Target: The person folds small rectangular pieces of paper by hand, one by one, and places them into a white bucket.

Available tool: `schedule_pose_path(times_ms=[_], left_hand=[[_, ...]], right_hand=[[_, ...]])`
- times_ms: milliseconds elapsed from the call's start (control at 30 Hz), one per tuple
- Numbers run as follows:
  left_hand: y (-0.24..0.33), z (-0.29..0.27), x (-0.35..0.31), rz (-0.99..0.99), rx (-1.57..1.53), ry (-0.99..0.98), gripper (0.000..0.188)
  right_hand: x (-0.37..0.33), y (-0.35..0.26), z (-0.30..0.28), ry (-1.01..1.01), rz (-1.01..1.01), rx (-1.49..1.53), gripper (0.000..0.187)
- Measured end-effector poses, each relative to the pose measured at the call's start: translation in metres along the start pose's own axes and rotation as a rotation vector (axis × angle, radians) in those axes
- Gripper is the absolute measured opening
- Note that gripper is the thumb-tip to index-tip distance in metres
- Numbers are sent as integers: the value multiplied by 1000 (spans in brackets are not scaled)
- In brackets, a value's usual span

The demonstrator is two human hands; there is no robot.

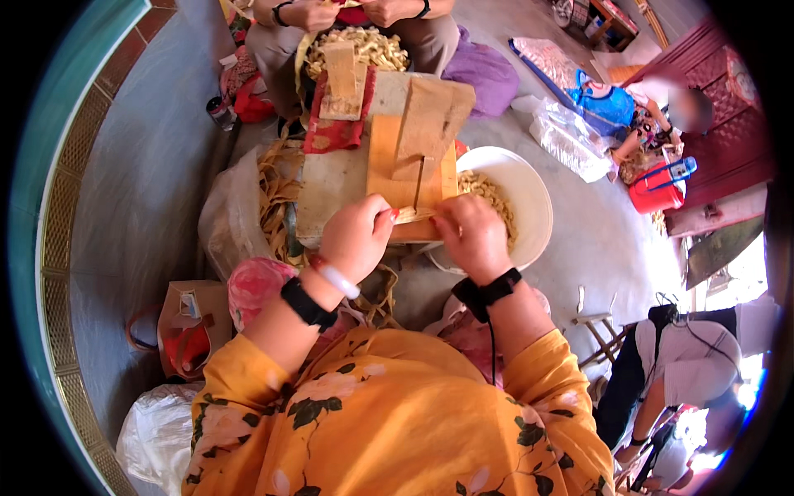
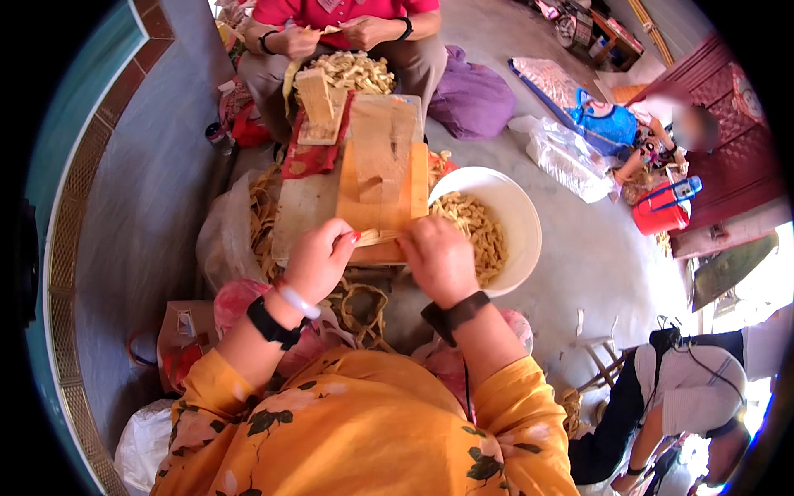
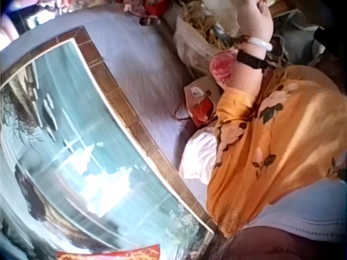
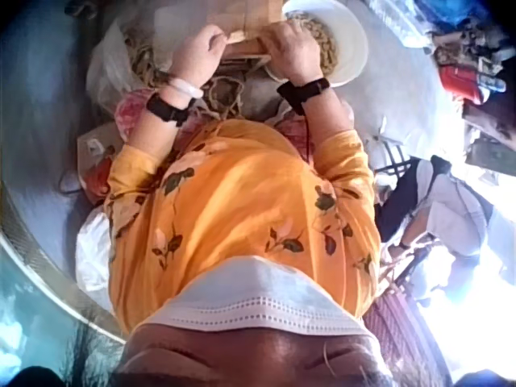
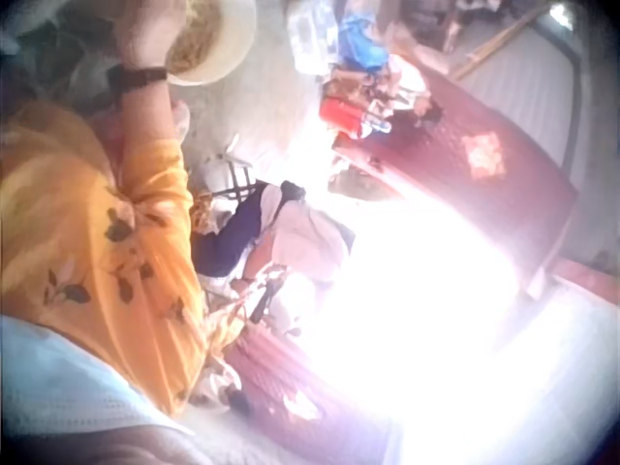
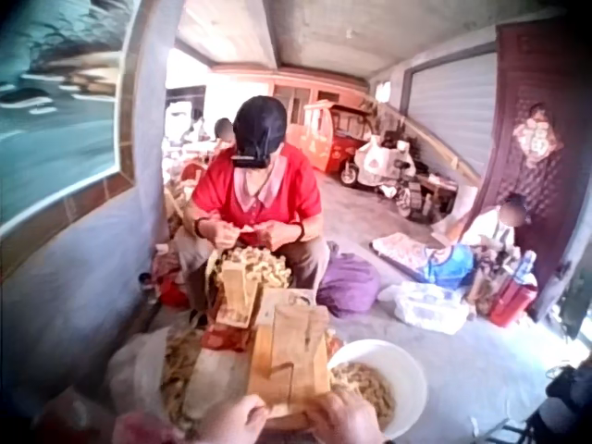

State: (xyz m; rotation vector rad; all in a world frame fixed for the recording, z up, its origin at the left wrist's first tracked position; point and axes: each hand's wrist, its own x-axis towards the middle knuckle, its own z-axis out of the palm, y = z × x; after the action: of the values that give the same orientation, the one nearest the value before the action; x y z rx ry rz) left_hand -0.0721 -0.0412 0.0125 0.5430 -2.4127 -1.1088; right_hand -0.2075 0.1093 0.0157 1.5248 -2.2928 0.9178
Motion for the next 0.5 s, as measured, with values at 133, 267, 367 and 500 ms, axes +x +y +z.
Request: schedule_pose_path(times_ms=[133,267,367,500], left_hand=[[-11,9,-11,-45,-161,37,12],[-17,11,-11,-17,-169,36,13],[-16,11,-7,-86,-225,17,14],[-13,11,-5,9,-128,30,14]], right_hand=[[-20,30,-11,51,142,15,17],[-22,7,-18,74,134,216,30],[-12,-5,-9,11,-23,192,32],[-5,7,13,-71,-95,127,19]])
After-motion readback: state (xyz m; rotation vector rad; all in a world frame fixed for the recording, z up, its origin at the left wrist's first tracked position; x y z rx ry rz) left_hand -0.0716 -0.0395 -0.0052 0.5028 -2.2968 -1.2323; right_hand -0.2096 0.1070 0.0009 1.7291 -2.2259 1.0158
